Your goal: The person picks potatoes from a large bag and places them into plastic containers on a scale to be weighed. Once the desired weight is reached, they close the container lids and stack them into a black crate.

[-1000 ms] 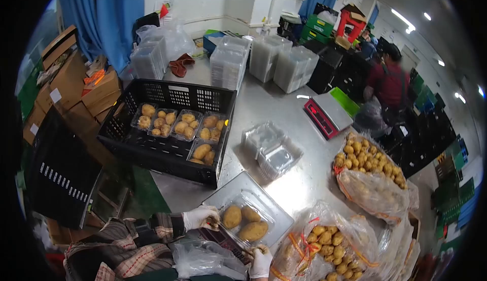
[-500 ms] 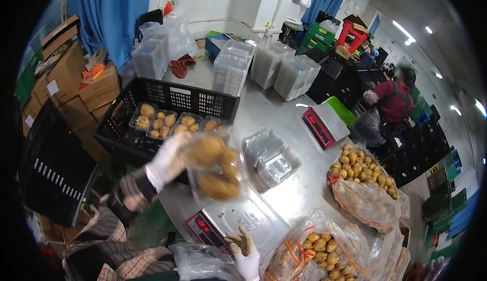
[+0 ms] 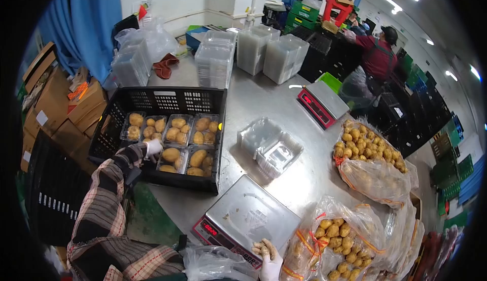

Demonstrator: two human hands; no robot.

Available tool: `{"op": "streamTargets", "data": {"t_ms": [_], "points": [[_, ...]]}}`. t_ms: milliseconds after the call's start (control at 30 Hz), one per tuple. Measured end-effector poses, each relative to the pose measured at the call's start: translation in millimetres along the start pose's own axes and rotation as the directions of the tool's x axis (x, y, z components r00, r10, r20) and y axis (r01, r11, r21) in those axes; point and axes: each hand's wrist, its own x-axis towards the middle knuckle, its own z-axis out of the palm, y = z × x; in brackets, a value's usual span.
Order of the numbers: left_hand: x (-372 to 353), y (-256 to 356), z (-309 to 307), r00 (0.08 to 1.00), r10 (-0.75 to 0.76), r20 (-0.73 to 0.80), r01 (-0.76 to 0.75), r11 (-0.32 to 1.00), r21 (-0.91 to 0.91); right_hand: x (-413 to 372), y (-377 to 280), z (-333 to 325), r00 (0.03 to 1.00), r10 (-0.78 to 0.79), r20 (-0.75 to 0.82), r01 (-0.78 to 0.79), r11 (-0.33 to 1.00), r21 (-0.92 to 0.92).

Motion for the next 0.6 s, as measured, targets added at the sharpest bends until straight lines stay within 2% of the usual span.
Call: {"op": "streamTargets", "data": {"t_ms": [33,67,100,133,167,200,233,300,367,433,467,500,533,567,600], "points": [[4,6,8,0.999,0.049,-0.018,-0.041,0.953,0.301,0,-3,0,1.0,0.005,-0.012,-0.005,1.0,-0.023],[9,14,17,0.994,0.106,-0.018,-0.077,0.814,0.576,1,-3,-2,1.0,0.012,-0.018,-0.012,1.0,-0.011],[12,28,29,0.986,0.167,0.005,-0.105,0.594,0.798,1,0,-6,0.999,0.02,-0.03,-0.02,1.0,0.004],[7,60,42,0.978,0.14,-0.156,0.001,0.739,0.673,0,4,-11,0.998,0.029,-0.051,-0.028,0.999,0.021],[-31,102,55,0.879,0.389,-0.275,-0.073,0.68,0.729,2,9,-15,0.997,0.054,-0.056,-0.051,0.997,0.055],[-43,136,60,0.776,0.591,-0.218,-0.374,0.711,0.596,4,15,-19,0.995,0.081,-0.064,-0.075,0.993,0.091],[-40,161,76,0.576,0.79,-0.21,-0.626,0.592,0.508,5,19,-23,0.992,0.108,-0.071,-0.099,0.987,0.126],[-73,233,113,0.39,0.899,-0.199,-0.812,0.438,0.387,6,19,-22,0.996,0.089,-0.031,-0.086,0.993,0.078],[-102,289,159,0.368,0.924,-0.107,-0.911,0.381,0.157,9,22,-21,0.998,0.061,-0.014,-0.059,0.995,0.081],[-94,324,217,0.461,0.886,0.052,-0.885,0.455,0.1,9,21,-28,0.999,0.052,0.011,-0.053,0.999,0.004],[-82,337,249,0.487,0.866,0.114,-0.873,0.484,0.059,7,25,-32,0.999,0.046,-0.009,-0.045,0.998,0.036],[-75,340,276,0.544,0.831,0.116,-0.834,0.521,0.179,7,30,-36,0.999,0.037,-0.03,-0.035,0.997,0.069],[-69,341,300,0.528,0.839,0.13,-0.83,0.478,0.286,4,39,-44,0.999,0.022,-0.048,-0.017,0.995,0.101],[-58,337,319,0.565,0.797,0.215,-0.812,0.492,0.314,-1,50,-55,0.995,0.035,-0.089,-0.025,0.993,0.115],[-23,316,346,0.419,0.894,0.157,-0.865,0.341,0.367,-4,62,-66,0.991,0.044,-0.123,-0.028,0.991,0.129]]}}
